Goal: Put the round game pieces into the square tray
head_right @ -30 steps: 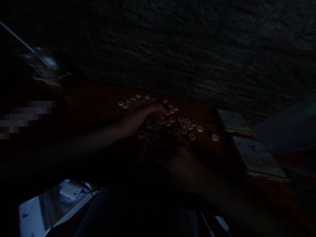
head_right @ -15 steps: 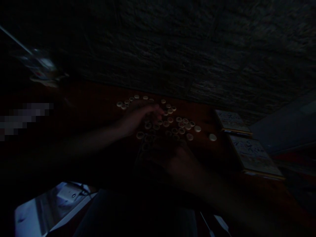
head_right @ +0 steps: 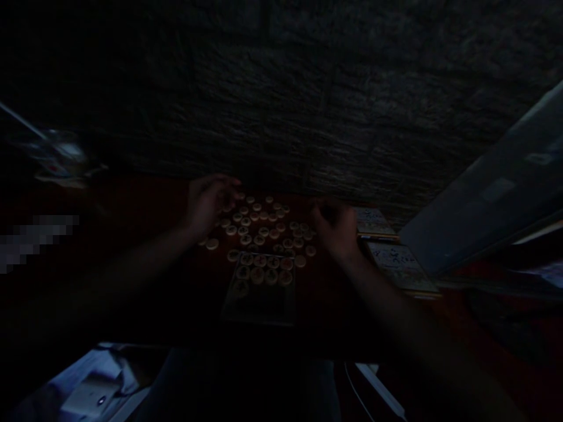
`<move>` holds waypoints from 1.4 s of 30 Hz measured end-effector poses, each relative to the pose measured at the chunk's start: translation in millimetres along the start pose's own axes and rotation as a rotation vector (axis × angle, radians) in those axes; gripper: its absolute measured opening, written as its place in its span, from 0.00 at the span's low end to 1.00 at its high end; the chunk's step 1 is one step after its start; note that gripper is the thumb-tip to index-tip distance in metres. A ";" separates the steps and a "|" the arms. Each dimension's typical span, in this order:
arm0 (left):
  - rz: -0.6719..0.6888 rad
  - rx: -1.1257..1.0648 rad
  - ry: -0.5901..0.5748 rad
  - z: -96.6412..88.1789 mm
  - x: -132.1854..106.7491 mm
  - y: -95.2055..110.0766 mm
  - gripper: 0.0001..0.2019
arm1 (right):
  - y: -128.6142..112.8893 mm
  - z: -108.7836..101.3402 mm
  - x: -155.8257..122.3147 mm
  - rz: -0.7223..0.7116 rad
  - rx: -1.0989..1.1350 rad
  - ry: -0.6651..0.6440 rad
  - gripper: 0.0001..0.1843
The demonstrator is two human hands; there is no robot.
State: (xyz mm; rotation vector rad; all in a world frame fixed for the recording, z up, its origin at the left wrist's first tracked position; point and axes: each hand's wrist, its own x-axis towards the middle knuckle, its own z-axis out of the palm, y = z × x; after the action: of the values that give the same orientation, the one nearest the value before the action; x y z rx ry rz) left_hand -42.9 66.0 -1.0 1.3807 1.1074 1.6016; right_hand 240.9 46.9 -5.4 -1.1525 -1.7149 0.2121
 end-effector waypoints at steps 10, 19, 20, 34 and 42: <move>0.221 0.445 -0.179 -2.5 -12.2 -6.6 0.10 | 16.8 1.9 3.7 0.055 -0.047 -0.209 0.14; 0.319 0.650 -0.322 -3.8 -11.7 -11.2 0.12 | 9.3 4.4 -4.7 0.029 -0.037 -0.373 0.13; 0.317 0.654 -0.321 -4.1 -11.3 -10.8 0.11 | 9.6 4.1 -4.8 0.026 -0.037 -0.383 0.12; 0.301 0.642 -0.336 -7.7 -9.2 -10.9 0.11 | 10.1 3.7 -5.4 0.046 -0.050 -0.427 0.12; 0.318 0.689 -0.323 -7.8 -9.0 -12.2 0.11 | 6.6 4.3 -5.4 0.053 -0.035 -0.424 0.12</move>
State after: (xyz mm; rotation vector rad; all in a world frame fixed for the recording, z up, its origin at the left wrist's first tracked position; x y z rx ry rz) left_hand -49.4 60.9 -15.9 2.2689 1.3469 1.1619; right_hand 241.5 47.7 -14.9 -1.2428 -2.0625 0.4891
